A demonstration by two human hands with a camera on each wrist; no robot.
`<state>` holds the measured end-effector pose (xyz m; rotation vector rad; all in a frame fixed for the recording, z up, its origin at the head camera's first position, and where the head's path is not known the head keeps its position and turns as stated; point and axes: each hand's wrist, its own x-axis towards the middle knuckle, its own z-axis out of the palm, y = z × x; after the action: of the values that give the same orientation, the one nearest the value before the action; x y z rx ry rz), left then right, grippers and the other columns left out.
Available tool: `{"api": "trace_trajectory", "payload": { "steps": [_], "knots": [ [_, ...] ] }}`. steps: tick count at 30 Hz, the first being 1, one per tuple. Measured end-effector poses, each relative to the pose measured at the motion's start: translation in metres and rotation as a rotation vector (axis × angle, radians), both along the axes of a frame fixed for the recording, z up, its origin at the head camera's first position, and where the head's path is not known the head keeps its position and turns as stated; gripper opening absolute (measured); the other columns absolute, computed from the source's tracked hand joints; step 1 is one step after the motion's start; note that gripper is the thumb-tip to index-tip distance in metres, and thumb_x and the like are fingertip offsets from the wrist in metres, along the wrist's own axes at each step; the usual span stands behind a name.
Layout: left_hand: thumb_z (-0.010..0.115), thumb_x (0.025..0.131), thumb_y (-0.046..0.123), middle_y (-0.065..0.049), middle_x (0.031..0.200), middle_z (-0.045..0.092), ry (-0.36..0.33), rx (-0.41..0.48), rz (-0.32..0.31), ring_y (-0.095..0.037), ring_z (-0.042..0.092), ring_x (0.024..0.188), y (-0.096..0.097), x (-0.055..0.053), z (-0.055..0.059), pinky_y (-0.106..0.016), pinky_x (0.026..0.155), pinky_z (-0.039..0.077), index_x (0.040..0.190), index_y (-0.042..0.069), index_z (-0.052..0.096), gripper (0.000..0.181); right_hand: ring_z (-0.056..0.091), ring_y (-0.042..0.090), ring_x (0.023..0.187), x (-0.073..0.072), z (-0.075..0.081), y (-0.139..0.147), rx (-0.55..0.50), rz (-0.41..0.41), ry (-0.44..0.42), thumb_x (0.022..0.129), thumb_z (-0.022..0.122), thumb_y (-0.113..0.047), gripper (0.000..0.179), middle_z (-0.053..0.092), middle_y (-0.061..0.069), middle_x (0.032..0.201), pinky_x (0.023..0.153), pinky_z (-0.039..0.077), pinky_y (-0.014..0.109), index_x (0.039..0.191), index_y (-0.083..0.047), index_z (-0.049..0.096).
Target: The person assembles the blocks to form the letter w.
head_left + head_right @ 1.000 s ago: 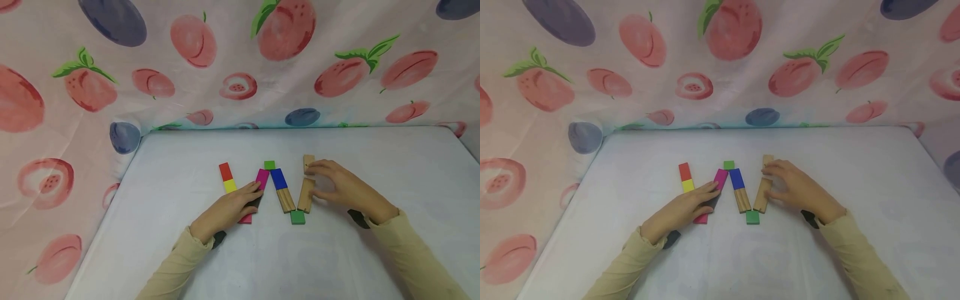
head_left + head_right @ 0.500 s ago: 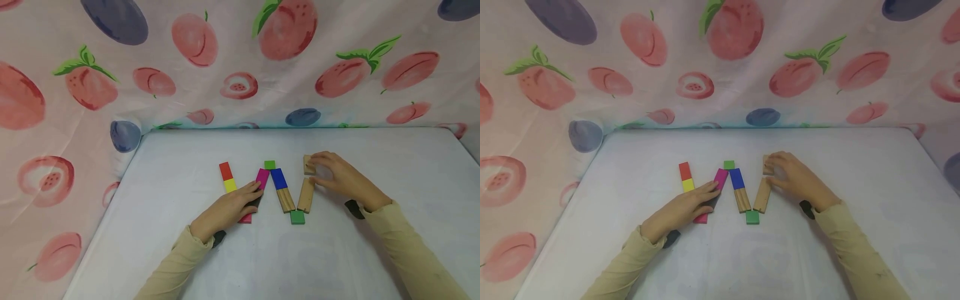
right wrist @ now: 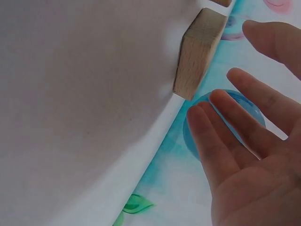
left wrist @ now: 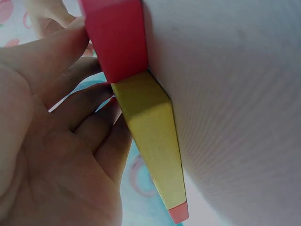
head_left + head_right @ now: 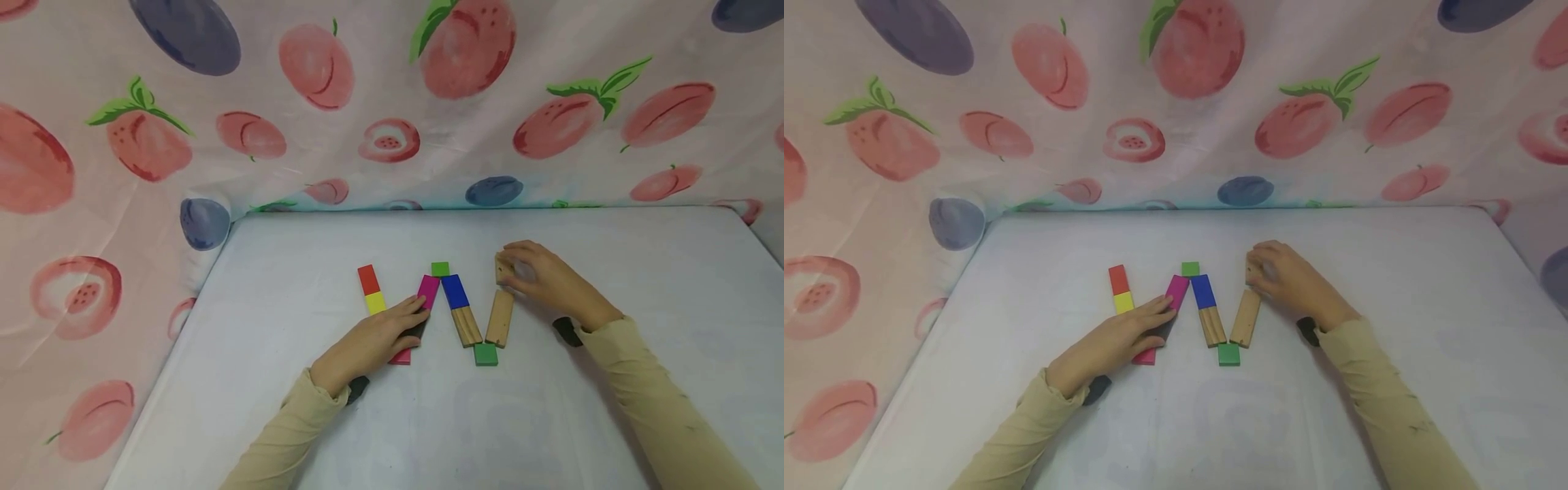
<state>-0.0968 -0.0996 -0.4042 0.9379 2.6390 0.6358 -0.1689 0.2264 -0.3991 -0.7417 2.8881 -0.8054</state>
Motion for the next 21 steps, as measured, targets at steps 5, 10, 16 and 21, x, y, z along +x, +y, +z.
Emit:
{"api": "trace_trajectory", "payload": {
  "steps": [5, 10, 16, 21],
  "knots": [
    [0.064, 0.098, 0.026, -0.006, 0.159, 0.036, 0.003, 0.007, -0.002, -0.019, 0.029, 0.149, -0.0003, 0.0002, 0.0005, -0.036, 0.115, 0.037, 0.148, 0.010, 0.046, 0.056, 0.048, 0.042, 0.129, -0.0046, -0.0032, -0.0003, 0.002, 0.014, -0.008, 0.090, 0.073, -0.014, 0.044, 0.053, 0.026, 0.137, 0.108, 0.040, 0.059, 0.127, 0.007, 0.061],
    [0.064, 0.098, 0.026, -0.006, 0.159, 0.036, 0.002, 0.001, -0.001, -0.019, 0.029, 0.149, -0.0004, 0.0002, 0.0005, -0.036, 0.115, 0.037, 0.148, 0.010, 0.046, 0.056, 0.049, 0.043, 0.128, -0.0069, -0.0052, 0.0006, -0.017, 0.044, -0.014, 0.092, 0.071, -0.014, 0.043, 0.055, 0.026, 0.135, 0.107, 0.041, 0.058, 0.127, 0.008, 0.061],
    [0.063, 0.098, 0.027, -0.005, 0.160, 0.035, -0.005, 0.002, 0.001, -0.018, 0.028, 0.149, -0.0008, 0.0005, 0.0004, -0.036, 0.115, 0.037, 0.149, 0.011, 0.046, 0.056, 0.050, 0.041, 0.127, -0.0064, -0.0059, 0.0003, -0.039, 0.039, -0.028, 0.092, 0.071, -0.012, 0.042, 0.056, 0.025, 0.133, 0.107, 0.041, 0.057, 0.127, 0.008, 0.061],
    [0.063, 0.098, 0.028, -0.005, 0.160, 0.034, -0.005, 0.004, 0.002, -0.018, 0.028, 0.150, -0.0012, 0.0002, -0.0002, -0.036, 0.114, 0.037, 0.149, 0.011, 0.045, 0.056, 0.051, 0.041, 0.126, -0.0056, -0.0054, -0.0002, -0.038, 0.030, -0.031, 0.093, 0.071, -0.013, 0.042, 0.055, 0.025, 0.133, 0.106, 0.042, 0.057, 0.128, 0.009, 0.061]
  ]
}}
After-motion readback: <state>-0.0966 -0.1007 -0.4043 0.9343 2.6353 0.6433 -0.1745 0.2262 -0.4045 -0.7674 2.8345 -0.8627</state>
